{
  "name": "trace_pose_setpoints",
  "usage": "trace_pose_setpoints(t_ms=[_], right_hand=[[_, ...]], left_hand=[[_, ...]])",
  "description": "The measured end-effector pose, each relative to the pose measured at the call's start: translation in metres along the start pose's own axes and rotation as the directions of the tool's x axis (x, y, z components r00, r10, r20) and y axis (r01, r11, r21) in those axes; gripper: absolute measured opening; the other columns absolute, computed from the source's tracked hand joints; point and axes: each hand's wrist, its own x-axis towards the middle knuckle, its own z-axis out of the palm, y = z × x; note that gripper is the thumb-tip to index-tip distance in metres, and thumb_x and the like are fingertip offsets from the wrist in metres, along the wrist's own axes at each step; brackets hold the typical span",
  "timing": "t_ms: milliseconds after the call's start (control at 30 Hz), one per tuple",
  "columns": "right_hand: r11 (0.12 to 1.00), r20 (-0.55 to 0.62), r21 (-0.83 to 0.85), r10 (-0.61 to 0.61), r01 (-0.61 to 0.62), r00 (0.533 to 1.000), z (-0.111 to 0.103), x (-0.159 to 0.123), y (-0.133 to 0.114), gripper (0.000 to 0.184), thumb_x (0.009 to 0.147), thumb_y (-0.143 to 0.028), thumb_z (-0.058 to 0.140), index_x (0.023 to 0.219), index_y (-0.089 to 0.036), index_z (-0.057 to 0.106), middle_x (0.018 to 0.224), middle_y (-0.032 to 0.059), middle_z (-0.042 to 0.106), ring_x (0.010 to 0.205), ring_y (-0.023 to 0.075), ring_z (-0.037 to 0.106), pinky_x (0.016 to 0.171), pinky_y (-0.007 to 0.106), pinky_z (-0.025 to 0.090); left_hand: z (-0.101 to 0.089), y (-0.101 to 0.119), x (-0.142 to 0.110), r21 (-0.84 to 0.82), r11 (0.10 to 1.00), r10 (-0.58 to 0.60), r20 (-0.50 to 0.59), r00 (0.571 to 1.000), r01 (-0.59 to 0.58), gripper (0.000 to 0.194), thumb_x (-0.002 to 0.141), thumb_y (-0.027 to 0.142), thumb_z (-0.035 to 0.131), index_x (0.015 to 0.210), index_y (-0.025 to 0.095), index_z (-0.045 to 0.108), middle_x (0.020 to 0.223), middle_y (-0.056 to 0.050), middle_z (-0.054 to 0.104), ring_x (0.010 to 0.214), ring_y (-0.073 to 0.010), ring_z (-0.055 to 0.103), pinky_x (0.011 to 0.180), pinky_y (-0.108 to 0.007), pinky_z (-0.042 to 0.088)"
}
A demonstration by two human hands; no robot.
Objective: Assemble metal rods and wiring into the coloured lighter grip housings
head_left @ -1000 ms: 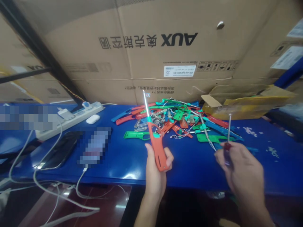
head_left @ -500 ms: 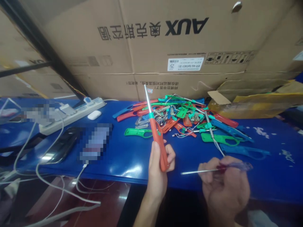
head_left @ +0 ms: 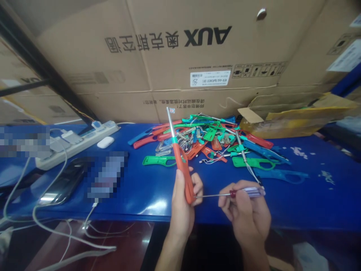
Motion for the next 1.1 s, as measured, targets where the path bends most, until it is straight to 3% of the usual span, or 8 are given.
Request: trace_pose_setpoints(t_ms=[300, 433, 567, 733, 833, 933, 1000, 1100], right_hand=[[1.0, 0.01, 0.003, 0.01, -0.01, 1.0, 0.0, 0.0, 0.002, 0.012, 0.103, -0.034, 0.054, 0.096, -0.024, 0.053, 0.065, -0.0045, 0.063, 0.045, 0.0057, 0.044, 0.041, 0.014, 0.031], [0.993, 0.147, -0.006, -0.115, 0.117, 0.982, -0.01, 0.005, 0.01, 0.008, 0.105, -0.027, 0.051, 0.1, -0.025, 0.057, 0.069, -0.0037, 0.064, 0.045, 0.0057, 0.045, 0.042, 0.016, 0.034], [0.954, 0.249, -0.055, -0.272, 0.294, 0.929, -0.023, 0.01, 0.017, 0.006, 0.1, -0.023, 0.058, 0.104, -0.023, 0.064, 0.089, 0.0026, 0.066, 0.068, 0.0115, 0.062, 0.054, 0.023, 0.047], [0.92, 0.091, -0.173, -0.34, 0.351, 0.936, -0.025, 0.009, 0.022, 0.055, 0.091, -0.013, 0.071, 0.139, -0.033, 0.052, 0.09, 0.0002, 0.071, 0.08, 0.0165, 0.07, 0.062, 0.027, 0.056], [0.873, 0.122, -0.239, -0.407, 0.425, 0.905, -0.022, 0.008, 0.022, 0.046, 0.096, -0.023, 0.067, 0.139, -0.031, 0.055, 0.098, 0.0031, 0.074, 0.083, 0.018, 0.071, 0.075, 0.035, 0.059], [0.869, 0.153, -0.219, -0.419, 0.444, 0.895, -0.021, 0.008, 0.02, 0.042, 0.106, -0.035, 0.048, 0.147, -0.027, 0.05, 0.11, 0.009, 0.073, 0.095, 0.0222, 0.069, 0.079, 0.042, 0.058], [0.865, 0.123, -0.218, -0.434, 0.451, 0.892, -0.022, 0.009, 0.021, 0.042, 0.106, -0.03, 0.046, 0.147, -0.024, 0.051, 0.099, 0.0075, 0.075, 0.095, 0.0229, 0.069, 0.079, 0.041, 0.056], [0.798, 0.017, -0.319, -0.534, 0.511, 0.845, -0.025, 0.009, 0.025, 0.04, 0.096, -0.021, 0.066, 0.136, -0.022, 0.063, 0.081, 0.0024, 0.074, 0.08, 0.0218, 0.069, 0.081, 0.042, 0.053]], left_hand=[[0.0, 0.002, 0.0, -0.035, 0.999, -0.012, -0.018, 1.0, 0.012, 0.041, 0.103, 0.059, 0.041, 0.106, 0.019, 0.052, 0.064, 0.007, 0.034, 0.053, -0.0079, 0.018, 0.044, -0.016, 0.015], [-0.001, 0.001, 0.0, -0.051, 0.998, -0.028, -0.039, 0.999, 0.026, 0.041, 0.102, 0.06, 0.045, 0.106, 0.019, 0.052, 0.064, 0.007, 0.034, 0.051, -0.0071, 0.019, 0.043, -0.016, 0.014], [-0.001, 0.002, 0.001, -0.066, 0.997, -0.039, -0.046, 0.998, 0.036, 0.042, 0.101, 0.06, 0.046, 0.105, 0.019, 0.053, 0.062, 0.008, 0.032, 0.05, -0.0066, 0.018, 0.043, -0.016, 0.014], [-0.001, 0.004, 0.003, -0.095, 0.995, -0.048, -0.058, 0.997, 0.042, 0.043, 0.1, 0.061, 0.05, 0.104, 0.018, 0.053, 0.063, 0.008, 0.032, 0.05, -0.0061, 0.017, 0.042, -0.015, 0.012], [-0.001, 0.005, 0.003, -0.104, 0.993, -0.059, -0.071, 0.996, 0.052, 0.045, 0.098, 0.063, 0.053, 0.104, 0.018, 0.054, 0.063, 0.008, 0.032, 0.049, -0.0059, 0.017, 0.041, -0.015, 0.011], [-0.001, 0.004, 0.003, -0.093, 0.994, -0.062, -0.069, 0.996, 0.055, 0.047, 0.097, 0.064, 0.052, 0.105, 0.018, 0.054, 0.063, 0.008, 0.031, 0.05, -0.006, 0.017, 0.041, -0.015, 0.011], [-0.002, 0.003, 0.002, -0.082, 0.995, -0.057, -0.067, 0.996, 0.052, 0.047, 0.098, 0.064, 0.05, 0.105, 0.018, 0.054, 0.062, 0.008, 0.03, 0.05, -0.0062, 0.017, 0.042, -0.016, 0.012], [-0.002, 0.001, 0.002, -0.06, 0.996, -0.064, -0.06, 0.996, 0.06, 0.048, 0.098, 0.064, 0.05, 0.108, 0.018, 0.053, 0.062, 0.009, 0.031, 0.05, -0.0061, 0.018, 0.042, -0.016, 0.012]])
